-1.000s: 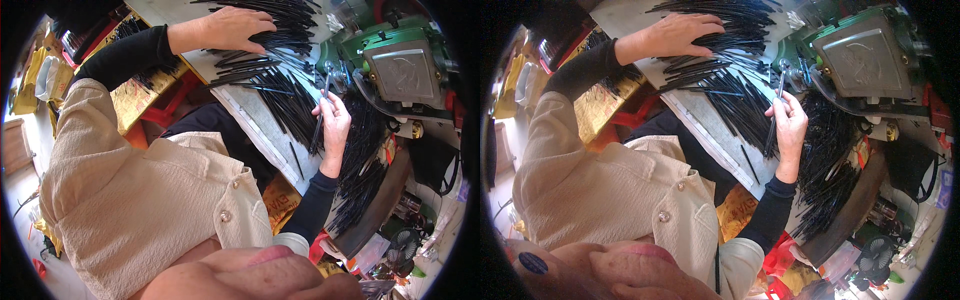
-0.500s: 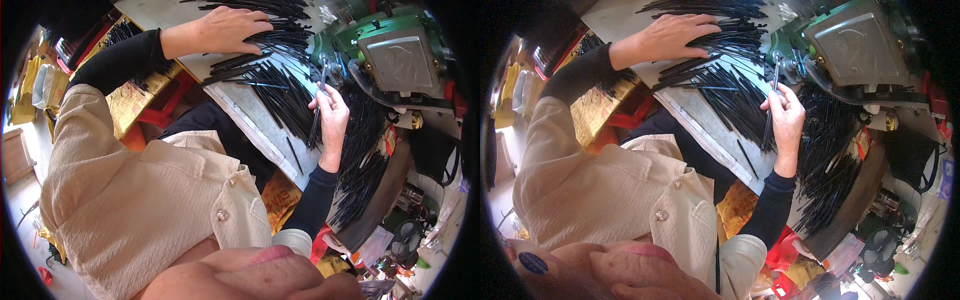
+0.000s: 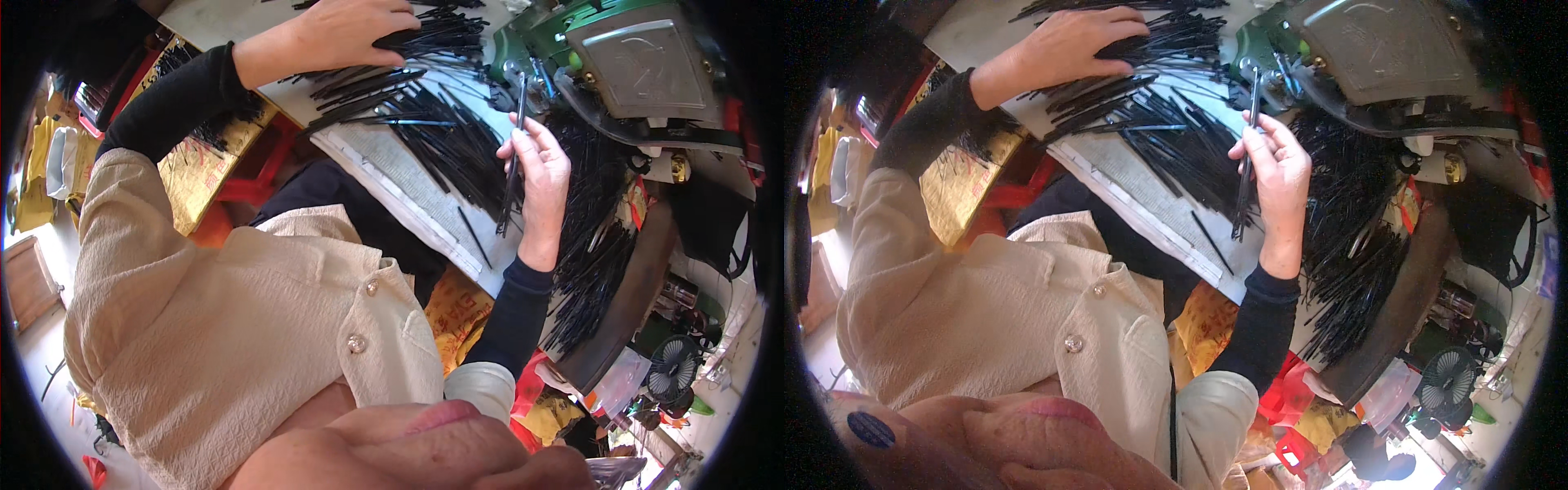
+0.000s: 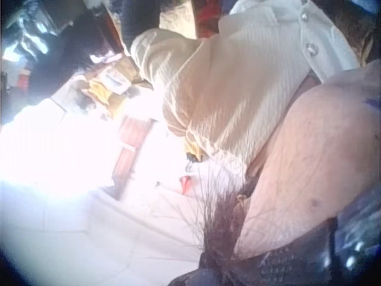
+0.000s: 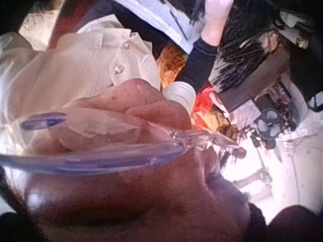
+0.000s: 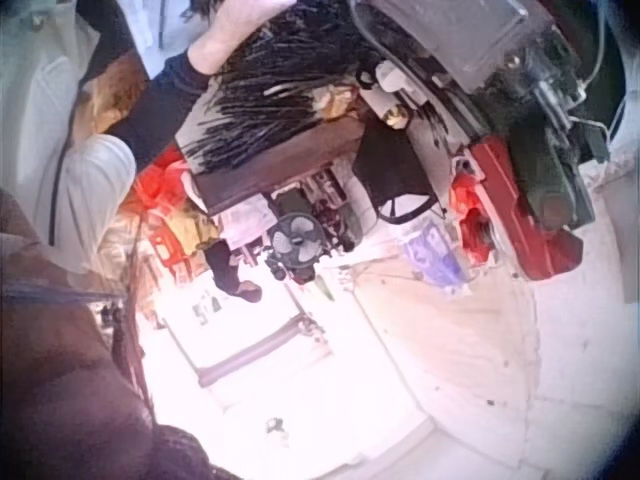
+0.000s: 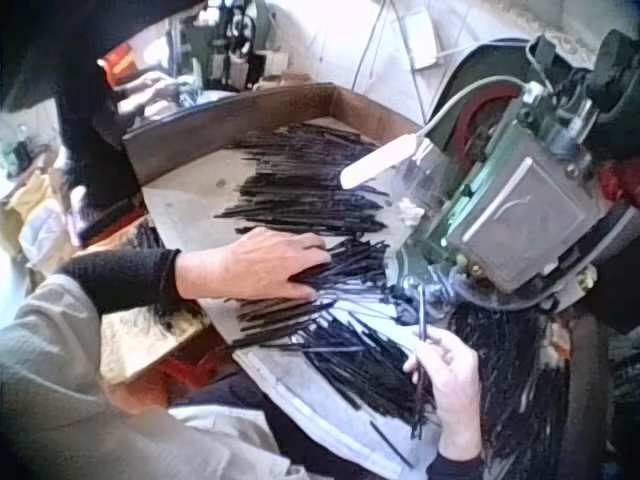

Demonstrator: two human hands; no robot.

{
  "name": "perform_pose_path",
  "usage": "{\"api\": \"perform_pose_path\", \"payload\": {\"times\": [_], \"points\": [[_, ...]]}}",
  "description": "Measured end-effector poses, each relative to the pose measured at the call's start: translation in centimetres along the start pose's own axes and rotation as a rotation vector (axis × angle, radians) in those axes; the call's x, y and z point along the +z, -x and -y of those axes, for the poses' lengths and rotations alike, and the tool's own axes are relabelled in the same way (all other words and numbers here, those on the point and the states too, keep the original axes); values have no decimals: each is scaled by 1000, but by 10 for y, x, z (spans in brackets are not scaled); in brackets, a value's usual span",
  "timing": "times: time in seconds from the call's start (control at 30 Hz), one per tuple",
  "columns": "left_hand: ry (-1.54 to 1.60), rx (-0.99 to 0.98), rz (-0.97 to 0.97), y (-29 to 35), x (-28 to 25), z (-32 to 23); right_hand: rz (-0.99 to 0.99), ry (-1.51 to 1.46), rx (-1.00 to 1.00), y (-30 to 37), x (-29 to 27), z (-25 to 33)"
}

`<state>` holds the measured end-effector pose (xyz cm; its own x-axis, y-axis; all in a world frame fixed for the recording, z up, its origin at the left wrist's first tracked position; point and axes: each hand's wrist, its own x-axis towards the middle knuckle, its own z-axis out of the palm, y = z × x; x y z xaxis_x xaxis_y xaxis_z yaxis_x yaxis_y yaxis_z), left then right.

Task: The worker is assembling bundles of black bristles and feeding them into a green industrial machine.

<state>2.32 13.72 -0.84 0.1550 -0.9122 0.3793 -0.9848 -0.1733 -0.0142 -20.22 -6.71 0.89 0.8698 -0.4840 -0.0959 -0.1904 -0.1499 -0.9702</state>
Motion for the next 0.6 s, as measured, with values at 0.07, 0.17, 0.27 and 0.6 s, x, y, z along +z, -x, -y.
{"api": "perform_pose_path", "payload": {"times": [0.07, 0.17, 0.27, 0.6], "points": [[94, -27, 41, 1, -4, 0, 9, 37, -2, 3, 0, -4], [24, -49, 13, 1, -3, -2, -5, 17, 14, 5, -1, -2], [-16, -35, -36, -7, -12, 1, 12, -7, 9, 3, 0, -3], [321, 46, 55, -34, -32, -1, -47, 3, 14, 2, -1, -4]]}}
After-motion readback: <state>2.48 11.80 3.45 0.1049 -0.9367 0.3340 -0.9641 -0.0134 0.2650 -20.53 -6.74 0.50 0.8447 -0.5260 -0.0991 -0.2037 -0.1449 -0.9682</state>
